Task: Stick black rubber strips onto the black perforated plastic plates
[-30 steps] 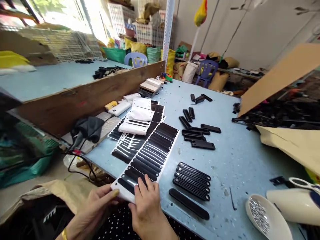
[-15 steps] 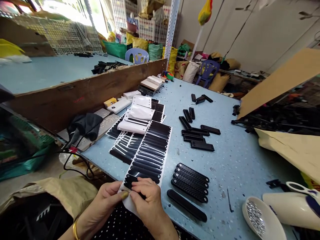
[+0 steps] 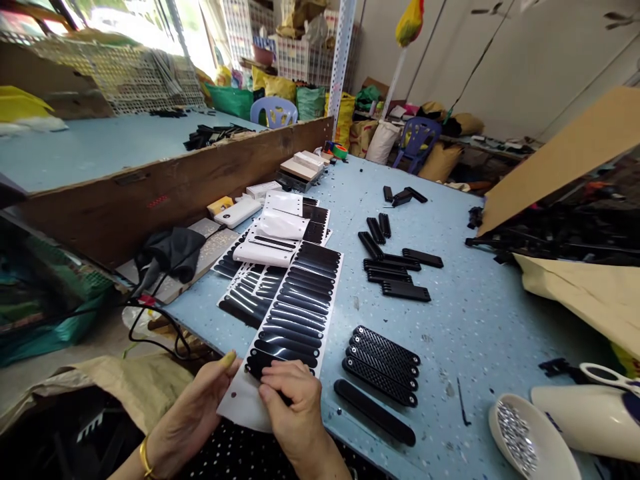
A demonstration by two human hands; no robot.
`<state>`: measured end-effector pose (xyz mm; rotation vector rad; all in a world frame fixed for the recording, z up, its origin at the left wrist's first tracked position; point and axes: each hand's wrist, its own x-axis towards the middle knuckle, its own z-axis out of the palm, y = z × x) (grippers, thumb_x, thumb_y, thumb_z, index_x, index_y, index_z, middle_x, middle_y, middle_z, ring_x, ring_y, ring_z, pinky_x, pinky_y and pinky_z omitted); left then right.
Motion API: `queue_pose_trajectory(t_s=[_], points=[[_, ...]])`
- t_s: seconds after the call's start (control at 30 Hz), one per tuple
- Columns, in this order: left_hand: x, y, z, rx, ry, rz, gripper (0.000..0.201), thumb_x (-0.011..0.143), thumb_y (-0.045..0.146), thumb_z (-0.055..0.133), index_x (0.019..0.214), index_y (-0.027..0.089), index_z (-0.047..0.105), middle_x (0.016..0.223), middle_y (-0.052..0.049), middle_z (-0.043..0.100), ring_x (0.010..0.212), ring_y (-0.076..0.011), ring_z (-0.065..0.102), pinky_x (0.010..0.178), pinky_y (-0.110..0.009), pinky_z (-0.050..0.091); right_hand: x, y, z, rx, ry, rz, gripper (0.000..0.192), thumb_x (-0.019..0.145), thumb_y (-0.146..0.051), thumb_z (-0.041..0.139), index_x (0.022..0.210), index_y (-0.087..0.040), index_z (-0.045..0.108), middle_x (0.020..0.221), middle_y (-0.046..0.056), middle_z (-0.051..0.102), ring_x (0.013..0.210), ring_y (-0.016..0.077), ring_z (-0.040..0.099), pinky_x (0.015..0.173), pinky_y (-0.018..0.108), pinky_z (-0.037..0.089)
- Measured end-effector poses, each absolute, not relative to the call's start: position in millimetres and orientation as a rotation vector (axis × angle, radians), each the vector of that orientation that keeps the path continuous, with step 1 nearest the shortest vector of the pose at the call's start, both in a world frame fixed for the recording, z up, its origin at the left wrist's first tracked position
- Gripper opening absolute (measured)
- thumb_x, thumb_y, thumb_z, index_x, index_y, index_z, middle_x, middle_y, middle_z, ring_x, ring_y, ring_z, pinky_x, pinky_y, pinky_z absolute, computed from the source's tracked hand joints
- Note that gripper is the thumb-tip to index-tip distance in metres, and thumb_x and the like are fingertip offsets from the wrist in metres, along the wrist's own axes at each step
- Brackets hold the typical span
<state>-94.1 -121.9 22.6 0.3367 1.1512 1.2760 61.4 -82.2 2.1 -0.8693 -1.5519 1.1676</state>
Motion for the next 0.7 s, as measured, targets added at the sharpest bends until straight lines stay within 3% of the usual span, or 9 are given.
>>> queue_pose_trajectory(t_s=[0.07,0.17,0.33,0.47,0.53,0.7], points=[[-94,-117,22,0.376,1.165,1.227,0.03,0.069,0.042,0.078,0.065,0.013,0.07,0.057,-0.001,0.063,0.05,-0.0103,0.049,0.048,-0.022,0.038,60,-83,0,-0.872,-1.564,1.133,0.014,0.08,-0.024,0.066,0.084,-0.026,0.079,0.083,0.006,0.077,0.085,0.0255,0.07,0.083,0.043,0.055],[-94,-114,19,0.409,1.135,1.147,0.027,0.07,0.036,0.079,0.071,0.01,0.071,0.057,-0.002,0.064,0.048,-0.0095,0.049,0.049,-0.02,0.035,63,-80,3,-0.988,-1.393,1.325,0.014,0.082,-0.029,0.066,0.081,-0.022,0.078,0.086,0.009,0.076,0.083,0.0247,0.071,0.08,0.04,0.057],[-99,-114,17,0.434,1.211,1.102,0.033,0.073,0.042,0.076,0.066,0.01,0.067,0.054,-0.001,0.061,0.045,-0.0089,0.048,0.046,-0.02,0.034,83,-60,37,-1.023,-0.776,1.638,0.021,0.08,-0.036,0.072,0.081,-0.015,0.07,0.075,0.008,0.073,0.058,0.0176,0.067,0.056,0.03,0.056],[-111,-111,16,0.664,1.397,1.048,0.038,0.075,0.049,0.07,0.069,0.013,0.066,0.053,0.0,0.061,0.045,-0.0107,0.05,0.044,-0.021,0.035,122,-48,69,-0.977,-0.719,1.443,0.02,0.075,-0.03,0.078,0.089,-0.016,0.072,0.075,0.005,0.071,0.061,0.0149,0.064,0.057,0.028,0.055],[-120,-110,16,0.946,1.644,1.056,0.036,0.075,0.05,0.069,0.08,0.014,0.069,0.052,0.002,0.061,0.045,-0.0119,0.052,0.043,-0.021,0.038,145,-49,74,-1.021,-0.761,1.348,0.019,0.074,-0.029,0.078,0.088,-0.017,0.074,0.077,0.007,0.071,0.063,0.0165,0.065,0.057,0.029,0.056],[-132,-113,29,1.899,2.12,1.29,0.027,0.078,0.035,0.07,0.099,0.018,0.07,0.066,0.001,0.069,0.049,-0.0119,0.059,0.054,-0.022,0.047,180,-72,60,-1.217,-1.206,1.07,0.013,0.074,-0.021,0.078,0.086,-0.021,0.076,0.076,0.004,0.07,0.063,0.016,0.065,0.056,0.026,0.055]])
